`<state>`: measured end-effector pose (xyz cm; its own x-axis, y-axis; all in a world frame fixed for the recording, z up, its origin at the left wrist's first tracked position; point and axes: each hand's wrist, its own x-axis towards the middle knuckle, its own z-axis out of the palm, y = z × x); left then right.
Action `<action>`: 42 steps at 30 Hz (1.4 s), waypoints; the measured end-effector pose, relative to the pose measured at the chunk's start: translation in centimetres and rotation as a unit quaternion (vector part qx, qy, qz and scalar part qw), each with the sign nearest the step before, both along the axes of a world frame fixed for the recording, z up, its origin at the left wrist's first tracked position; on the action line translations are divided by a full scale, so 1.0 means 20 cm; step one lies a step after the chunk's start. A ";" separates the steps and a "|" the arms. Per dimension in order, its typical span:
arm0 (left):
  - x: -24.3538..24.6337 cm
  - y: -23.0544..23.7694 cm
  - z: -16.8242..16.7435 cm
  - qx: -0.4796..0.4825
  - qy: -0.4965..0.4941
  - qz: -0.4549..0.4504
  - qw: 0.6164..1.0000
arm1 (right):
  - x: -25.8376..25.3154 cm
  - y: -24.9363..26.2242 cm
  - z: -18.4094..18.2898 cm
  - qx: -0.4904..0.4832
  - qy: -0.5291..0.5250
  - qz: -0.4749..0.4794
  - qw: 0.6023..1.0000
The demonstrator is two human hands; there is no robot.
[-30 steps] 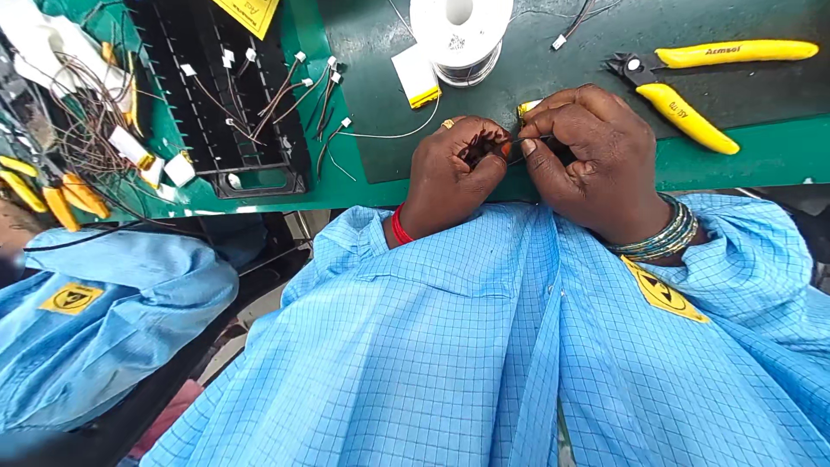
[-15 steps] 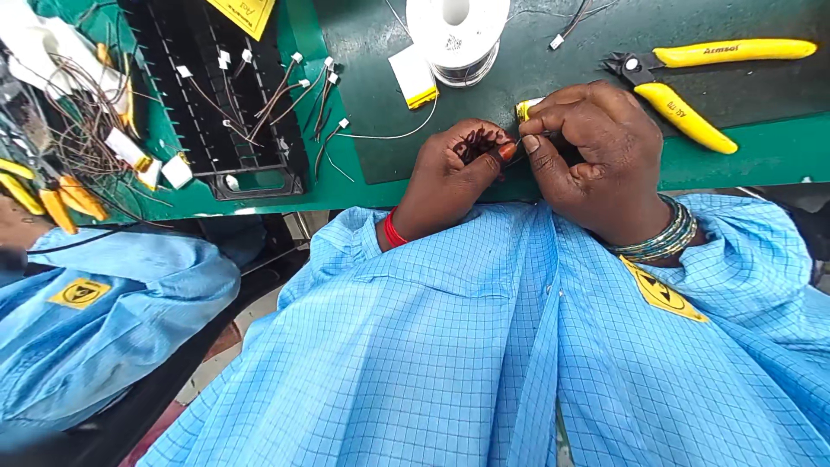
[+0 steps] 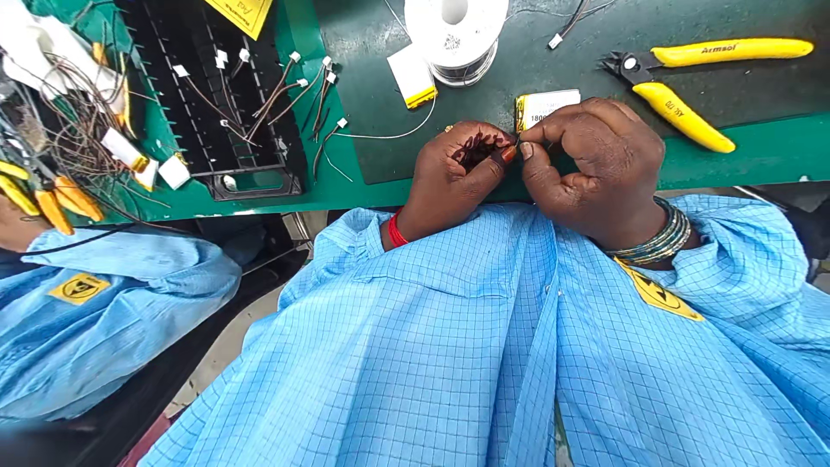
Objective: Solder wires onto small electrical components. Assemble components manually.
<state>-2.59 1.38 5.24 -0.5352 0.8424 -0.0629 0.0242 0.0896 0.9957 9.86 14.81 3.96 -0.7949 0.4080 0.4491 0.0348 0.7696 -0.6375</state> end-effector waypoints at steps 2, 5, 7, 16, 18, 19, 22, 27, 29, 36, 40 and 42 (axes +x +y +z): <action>0.01 0.00 -0.01 0.004 0.015 0.006 1.000 | 0.00 0.00 0.00 -0.001 0.000 0.002 1.000; 0.01 0.00 -0.01 0.008 0.043 0.008 0.999 | 0.00 0.00 0.00 0.004 0.001 -0.002 1.000; 0.01 0.00 -0.02 0.007 0.067 0.008 0.998 | 0.01 -0.01 0.00 -0.001 -0.002 -0.004 1.000; 0.01 0.01 -0.02 0.017 0.065 0.019 0.998 | 0.03 -0.03 0.04 -0.203 -0.064 -0.016 0.977; 0.01 0.01 -0.03 0.017 0.079 0.018 0.997 | 0.02 -0.03 0.04 -0.210 -0.060 -0.019 0.976; 0.01 0.01 -0.03 0.020 0.095 0.017 0.995 | 0.02 -0.03 0.04 -0.221 -0.058 -0.018 0.973; 0.01 0.02 -0.05 0.034 0.160 0.015 0.986 | 0.02 -0.03 0.04 -0.272 -0.058 -0.015 0.961; 0.01 0.02 -0.06 0.053 0.225 0.006 0.973 | 0.01 -0.04 0.06 -0.317 -0.065 -0.021 0.946; 0.01 0.02 -0.06 0.056 0.242 0.004 0.969 | 0.01 -0.04 0.07 -0.325 -0.066 -0.021 0.943; 0.02 0.04 -0.06 0.059 0.271 -0.008 0.961 | 0.01 -0.04 0.06 -0.331 -0.074 -0.028 0.940; 0.02 0.03 -0.08 0.067 0.299 -0.012 0.952 | 0.01 -0.05 0.04 -0.324 -0.075 -0.027 0.943; 0.00 0.02 -0.10 0.077 0.312 -0.010 0.947 | -0.01 -0.06 0.03 -0.296 -0.062 -0.027 0.953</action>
